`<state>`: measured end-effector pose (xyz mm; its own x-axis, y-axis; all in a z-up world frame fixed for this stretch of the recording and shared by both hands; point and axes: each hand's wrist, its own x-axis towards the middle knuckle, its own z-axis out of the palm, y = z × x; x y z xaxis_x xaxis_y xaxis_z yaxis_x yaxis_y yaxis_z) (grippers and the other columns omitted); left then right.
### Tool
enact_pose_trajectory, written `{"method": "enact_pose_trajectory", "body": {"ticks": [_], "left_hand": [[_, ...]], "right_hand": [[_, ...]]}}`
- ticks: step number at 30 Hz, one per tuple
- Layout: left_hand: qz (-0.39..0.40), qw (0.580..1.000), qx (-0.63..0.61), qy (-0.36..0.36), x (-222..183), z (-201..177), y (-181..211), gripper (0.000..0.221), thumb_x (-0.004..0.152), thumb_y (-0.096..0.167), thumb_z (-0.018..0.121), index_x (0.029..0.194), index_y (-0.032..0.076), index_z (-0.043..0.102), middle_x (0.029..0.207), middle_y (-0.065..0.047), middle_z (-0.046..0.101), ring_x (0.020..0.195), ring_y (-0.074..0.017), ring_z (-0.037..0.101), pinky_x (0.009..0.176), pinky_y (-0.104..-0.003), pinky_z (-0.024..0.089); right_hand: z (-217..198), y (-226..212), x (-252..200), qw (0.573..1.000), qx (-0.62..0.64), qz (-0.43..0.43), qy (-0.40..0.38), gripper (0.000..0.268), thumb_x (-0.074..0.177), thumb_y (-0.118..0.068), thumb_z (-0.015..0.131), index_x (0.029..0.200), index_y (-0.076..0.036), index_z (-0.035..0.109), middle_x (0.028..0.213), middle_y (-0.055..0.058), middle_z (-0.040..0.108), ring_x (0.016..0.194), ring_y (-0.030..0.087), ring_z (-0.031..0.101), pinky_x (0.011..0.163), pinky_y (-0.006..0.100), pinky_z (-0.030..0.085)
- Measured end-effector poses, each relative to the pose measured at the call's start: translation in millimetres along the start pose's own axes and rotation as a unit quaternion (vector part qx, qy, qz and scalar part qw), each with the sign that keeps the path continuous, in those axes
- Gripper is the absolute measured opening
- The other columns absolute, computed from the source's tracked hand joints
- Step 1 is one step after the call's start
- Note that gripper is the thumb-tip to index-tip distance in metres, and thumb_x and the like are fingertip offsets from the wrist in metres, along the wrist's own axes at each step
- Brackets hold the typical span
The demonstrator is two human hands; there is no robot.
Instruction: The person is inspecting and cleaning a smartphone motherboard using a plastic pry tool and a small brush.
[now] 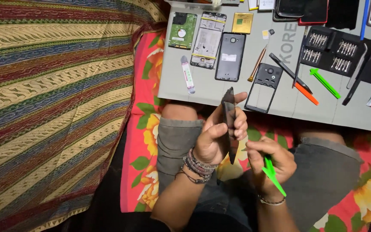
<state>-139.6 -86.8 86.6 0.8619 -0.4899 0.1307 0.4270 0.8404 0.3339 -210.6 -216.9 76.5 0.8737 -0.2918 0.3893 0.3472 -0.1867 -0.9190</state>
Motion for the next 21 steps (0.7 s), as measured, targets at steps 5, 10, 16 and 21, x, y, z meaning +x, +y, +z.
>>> {"method": "enact_pose_trajectory", "body": {"ticks": [5, 10, 16, 21], "left_hand": [[-0.037, 0.999, -0.030, -0.026, -3.3, -0.6, -2.9, 0.080, 0.093, 0.022, 0.062, 0.159, -0.006, 0.025, 0.108, -0.007, 0.056, 0.093, -0.0125, 0.051, 0.085, -0.023, 0.042], [-0.077, 0.994, -0.072, -0.033, -4.0, 4.5, -4.6, 0.083, 0.095, 0.022, 0.060, 0.162, -0.009, 0.021, 0.129, -0.013, 0.062, 0.117, -0.0192, 0.062, 0.107, -0.027, 0.047], [-0.092, 0.991, 0.094, 0.032, 1.7, -2.9, -13.9, 0.081, 0.089, 0.025, 0.051, 0.159, -0.005, 0.026, 0.168, -0.018, 0.028, 0.141, -0.0245, 0.042, 0.119, -0.033, 0.033], [-0.031, 0.984, 0.170, 0.048, 6.0, -21.8, -38.0, 0.055, 0.100, 0.023, 0.048, 0.146, -0.007, 0.046, 0.110, -0.014, 0.063, 0.084, -0.0137, 0.054, 0.064, -0.024, 0.042]], "right_hand": [[8.5, -43.3, 38.9, 0.997, -0.056, -0.017, -0.057, 0.020, 0.082, 0.009, 0.072, 0.102, 0.007, 0.070, 0.078, 0.011, 0.064, 0.065, 0.014, 0.052, 0.060, 0.024, 0.041], [9.9, -57.9, 62.5, 0.975, -0.175, -0.100, -0.090, 0.027, 0.079, 0.011, 0.078, 0.106, 0.007, 0.074, 0.070, 0.008, 0.062, 0.056, 0.015, 0.042, 0.053, 0.029, 0.035], [-0.9, -48.5, 62.5, 0.979, -0.155, -0.064, -0.117, 0.030, 0.083, 0.008, 0.075, 0.113, 0.007, 0.073, 0.064, 0.005, 0.053, 0.056, 0.014, 0.040, 0.052, 0.028, 0.033], [-4.3, -27.4, 60.4, 0.994, -0.089, -0.054, -0.029, 0.028, 0.095, 0.005, 0.068, 0.123, 0.002, 0.073, 0.079, 0.019, 0.072, 0.064, 0.021, 0.069, 0.059, 0.038, 0.054]]}}
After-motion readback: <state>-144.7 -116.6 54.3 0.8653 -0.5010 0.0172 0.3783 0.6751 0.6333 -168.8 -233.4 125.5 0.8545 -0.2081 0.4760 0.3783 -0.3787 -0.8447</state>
